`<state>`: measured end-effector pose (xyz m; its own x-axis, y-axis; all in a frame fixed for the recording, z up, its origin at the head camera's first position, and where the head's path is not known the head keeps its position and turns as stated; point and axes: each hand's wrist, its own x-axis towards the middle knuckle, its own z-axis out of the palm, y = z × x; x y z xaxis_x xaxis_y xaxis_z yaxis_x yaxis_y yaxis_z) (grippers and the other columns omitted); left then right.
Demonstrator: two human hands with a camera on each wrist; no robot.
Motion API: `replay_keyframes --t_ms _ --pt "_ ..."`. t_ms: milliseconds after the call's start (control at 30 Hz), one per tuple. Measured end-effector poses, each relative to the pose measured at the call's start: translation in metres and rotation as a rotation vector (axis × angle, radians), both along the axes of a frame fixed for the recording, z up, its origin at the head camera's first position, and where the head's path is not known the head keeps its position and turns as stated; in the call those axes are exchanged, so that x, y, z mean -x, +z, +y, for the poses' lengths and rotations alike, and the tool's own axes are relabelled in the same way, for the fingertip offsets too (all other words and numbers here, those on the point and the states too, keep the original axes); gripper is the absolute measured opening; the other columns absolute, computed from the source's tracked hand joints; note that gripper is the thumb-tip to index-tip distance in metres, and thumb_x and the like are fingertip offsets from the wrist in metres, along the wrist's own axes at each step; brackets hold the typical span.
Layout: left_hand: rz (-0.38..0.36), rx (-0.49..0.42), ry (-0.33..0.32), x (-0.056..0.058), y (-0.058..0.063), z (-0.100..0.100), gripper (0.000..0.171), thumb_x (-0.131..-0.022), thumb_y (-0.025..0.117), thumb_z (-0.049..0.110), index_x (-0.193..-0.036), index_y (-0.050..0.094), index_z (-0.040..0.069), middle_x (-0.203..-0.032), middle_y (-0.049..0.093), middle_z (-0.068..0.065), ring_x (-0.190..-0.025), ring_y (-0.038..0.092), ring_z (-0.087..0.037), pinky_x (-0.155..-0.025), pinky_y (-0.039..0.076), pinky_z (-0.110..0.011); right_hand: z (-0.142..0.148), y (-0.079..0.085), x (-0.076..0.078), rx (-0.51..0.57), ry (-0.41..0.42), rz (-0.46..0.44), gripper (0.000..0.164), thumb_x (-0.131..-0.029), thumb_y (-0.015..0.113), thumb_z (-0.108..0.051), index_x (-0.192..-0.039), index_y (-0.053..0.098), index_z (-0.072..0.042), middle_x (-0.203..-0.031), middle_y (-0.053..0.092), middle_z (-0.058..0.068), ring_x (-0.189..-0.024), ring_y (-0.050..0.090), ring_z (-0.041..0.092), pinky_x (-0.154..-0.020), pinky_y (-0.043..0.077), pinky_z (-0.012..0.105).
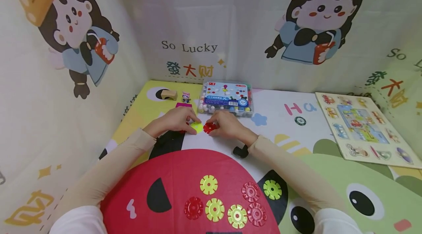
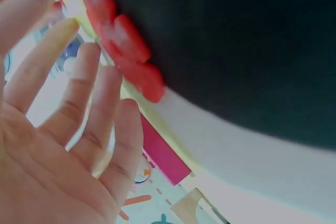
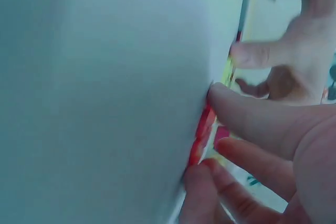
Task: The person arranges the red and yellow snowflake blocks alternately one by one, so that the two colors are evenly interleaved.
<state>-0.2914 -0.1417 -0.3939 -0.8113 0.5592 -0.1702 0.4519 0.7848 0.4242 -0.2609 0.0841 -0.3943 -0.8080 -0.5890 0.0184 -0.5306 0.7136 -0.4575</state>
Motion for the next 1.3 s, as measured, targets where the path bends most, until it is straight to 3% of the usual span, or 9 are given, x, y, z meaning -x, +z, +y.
replay_keyframes --t_ms 133,333,467,600,933,1133,1300 --pt "-0.001 0.005 -0.044 0.002 0.004 0.005 0.046 -0.066 0.084 0.043 -0.109 0.072 0.031 -0.104 0.062 0.009 -0.094 0.055 -0.012 -0.076 0.05 -0.028 -0.001 0.006 -0.024 -0.032 0.09 0.022 0.042 -0.074 0.081 -0.032 -0.112 0.071 -0.017 -0.1 0.067 0.0 -0.087 0.057 0.011 -0.069 0.048 0.024" --pt "0.019 -0.005 -0.135 0.0 0.003 0.022 0.056 -0.069 0.08 0.047 -0.12 0.066 0.031 -0.108 0.064 0.01 -0.096 0.057 -0.009 -0.076 0.051 -0.026 0.0 0.008 -0.086 -0.122 0.465 -0.036 0.05 -0.076 0.075 -0.045 -0.121 0.066 -0.025 -0.106 0.06 -0.006 -0.093 0.053 0.002 -0.076 0.046 0.018" --pt "0.029 0.001 -0.132 -0.001 0.001 0.031 0.055 -0.069 0.08 0.048 -0.121 0.065 0.035 -0.109 0.062 0.011 -0.098 0.056 -0.009 -0.075 0.051 -0.025 0.001 0.006 -0.111 -0.143 0.558 0.009 0.046 -0.078 0.073 -0.045 -0.12 0.066 -0.028 -0.101 0.055 -0.009 -0.09 0.046 -0.003 -0.072 0.042 0.011" --pt "0.066 0.028 -0.131 -0.003 0.0 0.035 0.049 -0.07 0.08 0.046 -0.116 0.067 0.037 -0.109 0.062 0.009 -0.099 0.056 -0.008 -0.076 0.05 -0.025 0.003 0.005 -0.117 -0.174 0.574 0.056 0.045 -0.077 0.072 -0.047 -0.119 0.066 -0.031 -0.099 0.052 -0.01 -0.089 0.043 -0.003 -0.069 0.04 0.011" --pt "0.095 0.03 -0.141 -0.006 -0.003 0.039 0.046 -0.071 0.08 0.043 -0.115 0.068 0.036 -0.11 0.061 0.006 -0.1 0.054 -0.008 -0.077 0.049 -0.026 0.002 0.006 -0.119 -0.205 0.552 0.028 0.044 -0.075 0.074 -0.048 -0.113 0.065 -0.026 -0.105 0.057 -0.009 -0.092 0.049 -0.003 -0.073 0.044 0.014" --pt "0.109 0.044 -0.136 -0.005 -0.003 0.041 0.046 -0.071 0.079 0.046 -0.114 0.068 0.038 -0.108 0.06 0.008 -0.098 0.053 -0.006 -0.078 0.047 -0.027 0.004 0.008 -0.122 -0.187 0.579 0.069 0.047 -0.076 0.073 -0.049 -0.117 0.066 -0.028 -0.104 0.06 -0.009 -0.084 0.05 -0.006 -0.064 0.041 0.009" --pt "0.106 0.043 -0.121 -0.005 -0.003 0.043 0.046 -0.07 0.08 0.045 -0.113 0.068 0.038 -0.109 0.06 0.008 -0.098 0.053 -0.007 -0.079 0.047 -0.027 0.012 0.006 -0.109 -0.146 0.537 0.096 0.045 -0.075 0.073 -0.05 -0.113 0.069 -0.026 -0.102 0.063 -0.009 -0.08 0.054 -0.005 -0.065 0.043 0.011"
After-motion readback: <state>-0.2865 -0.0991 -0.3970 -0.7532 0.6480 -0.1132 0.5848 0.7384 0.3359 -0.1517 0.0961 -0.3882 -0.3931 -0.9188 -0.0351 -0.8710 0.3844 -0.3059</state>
